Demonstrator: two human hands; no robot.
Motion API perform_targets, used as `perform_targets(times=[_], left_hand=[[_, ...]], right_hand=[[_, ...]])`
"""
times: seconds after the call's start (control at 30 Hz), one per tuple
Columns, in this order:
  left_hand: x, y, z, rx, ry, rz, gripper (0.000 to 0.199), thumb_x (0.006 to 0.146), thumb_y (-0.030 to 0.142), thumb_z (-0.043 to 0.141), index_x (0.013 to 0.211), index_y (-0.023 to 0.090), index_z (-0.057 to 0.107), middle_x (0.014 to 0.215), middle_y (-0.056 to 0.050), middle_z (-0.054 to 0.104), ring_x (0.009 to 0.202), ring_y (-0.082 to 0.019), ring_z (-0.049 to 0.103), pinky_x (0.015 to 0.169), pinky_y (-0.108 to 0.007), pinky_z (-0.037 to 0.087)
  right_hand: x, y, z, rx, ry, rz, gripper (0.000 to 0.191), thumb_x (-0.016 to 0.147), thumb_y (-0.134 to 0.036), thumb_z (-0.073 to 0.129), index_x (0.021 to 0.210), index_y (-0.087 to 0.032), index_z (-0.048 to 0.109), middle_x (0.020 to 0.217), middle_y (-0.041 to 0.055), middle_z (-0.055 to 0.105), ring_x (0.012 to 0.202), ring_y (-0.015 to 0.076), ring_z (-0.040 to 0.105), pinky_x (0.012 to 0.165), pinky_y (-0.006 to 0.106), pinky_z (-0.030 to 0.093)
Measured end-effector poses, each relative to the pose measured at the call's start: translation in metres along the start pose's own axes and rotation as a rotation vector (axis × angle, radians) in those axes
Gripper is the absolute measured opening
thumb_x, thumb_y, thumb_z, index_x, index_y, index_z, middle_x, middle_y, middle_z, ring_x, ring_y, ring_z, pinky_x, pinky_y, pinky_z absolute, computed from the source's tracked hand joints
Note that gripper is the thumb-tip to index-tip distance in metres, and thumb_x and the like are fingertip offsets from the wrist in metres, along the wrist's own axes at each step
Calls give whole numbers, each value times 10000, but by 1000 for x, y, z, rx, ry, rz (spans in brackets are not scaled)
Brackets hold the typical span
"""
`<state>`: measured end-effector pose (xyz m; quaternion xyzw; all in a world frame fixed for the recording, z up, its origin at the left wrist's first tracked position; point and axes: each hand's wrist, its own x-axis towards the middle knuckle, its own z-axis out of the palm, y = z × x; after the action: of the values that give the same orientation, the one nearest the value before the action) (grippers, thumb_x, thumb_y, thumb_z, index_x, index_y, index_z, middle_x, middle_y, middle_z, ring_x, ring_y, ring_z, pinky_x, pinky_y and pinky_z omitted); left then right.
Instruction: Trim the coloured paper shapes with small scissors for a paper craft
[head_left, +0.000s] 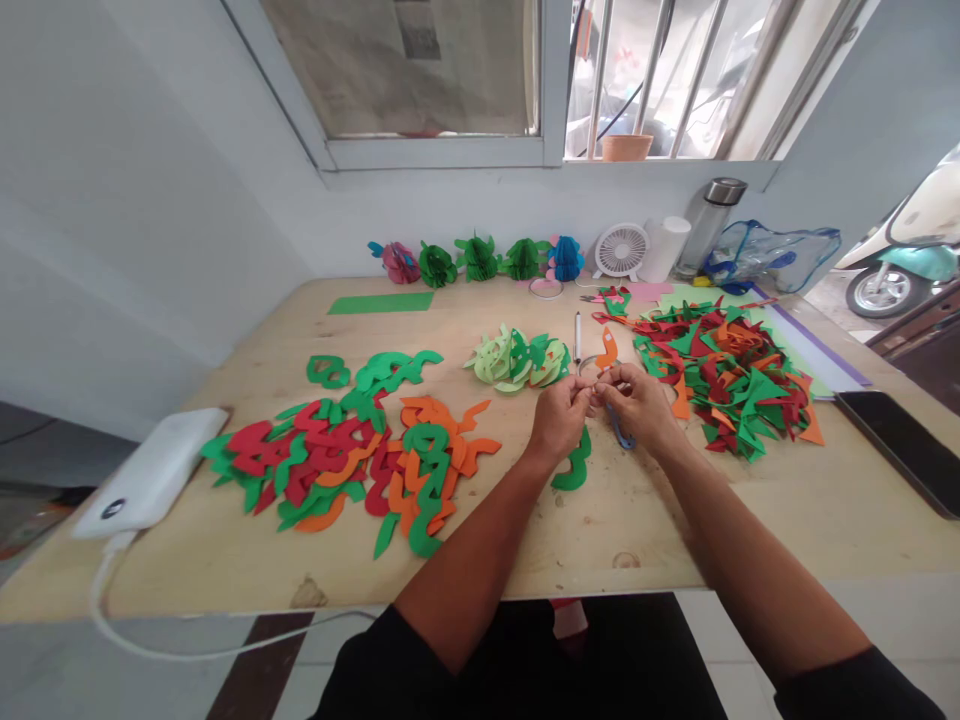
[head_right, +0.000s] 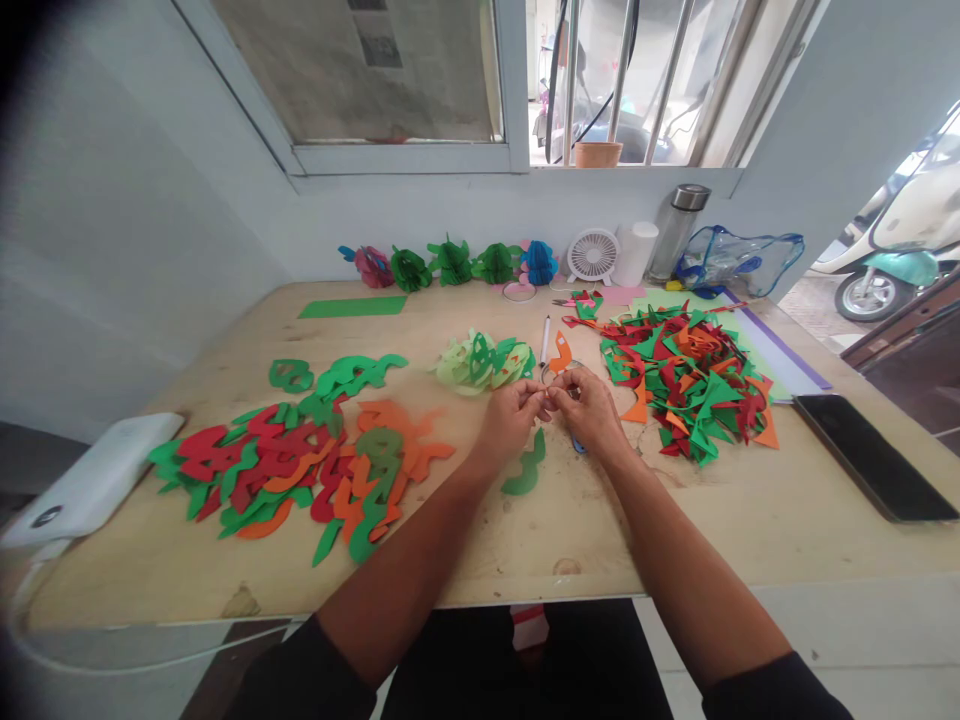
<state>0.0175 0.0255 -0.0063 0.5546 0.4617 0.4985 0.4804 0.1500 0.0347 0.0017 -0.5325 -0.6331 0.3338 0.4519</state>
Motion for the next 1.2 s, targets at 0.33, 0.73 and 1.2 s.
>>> perform_targets(times=[0.33,0.73,1.2], left_hand=[[0,2,0,34,-8,-1,101,775,180,501,747,168,598,670,-28,672,537,-121,610,519,-218,449],[-2,8,0,-22,-6,-22,86,767,161,519,730,162,596,675,-25,672,552,-118,615,542,-220,473],[-2,12,0,-115,19,-88,67,724,128,553,673,149,593,596,-4,643,518,-102,597,541,-215,484]], right_hand=[[0,0,0,-30,-9,-12,85,697,-278,550,649,-208,544,686,9,597,664,156,542,610,281,402],[-1,-7,1,85,-31,17,122,694,-306,571,641,-200,543,636,0,600,600,139,538,587,271,405],[-1,-3,1,46,-2,53,130,691,-314,568,652,-192,585,637,6,627,608,143,552,592,266,397]])
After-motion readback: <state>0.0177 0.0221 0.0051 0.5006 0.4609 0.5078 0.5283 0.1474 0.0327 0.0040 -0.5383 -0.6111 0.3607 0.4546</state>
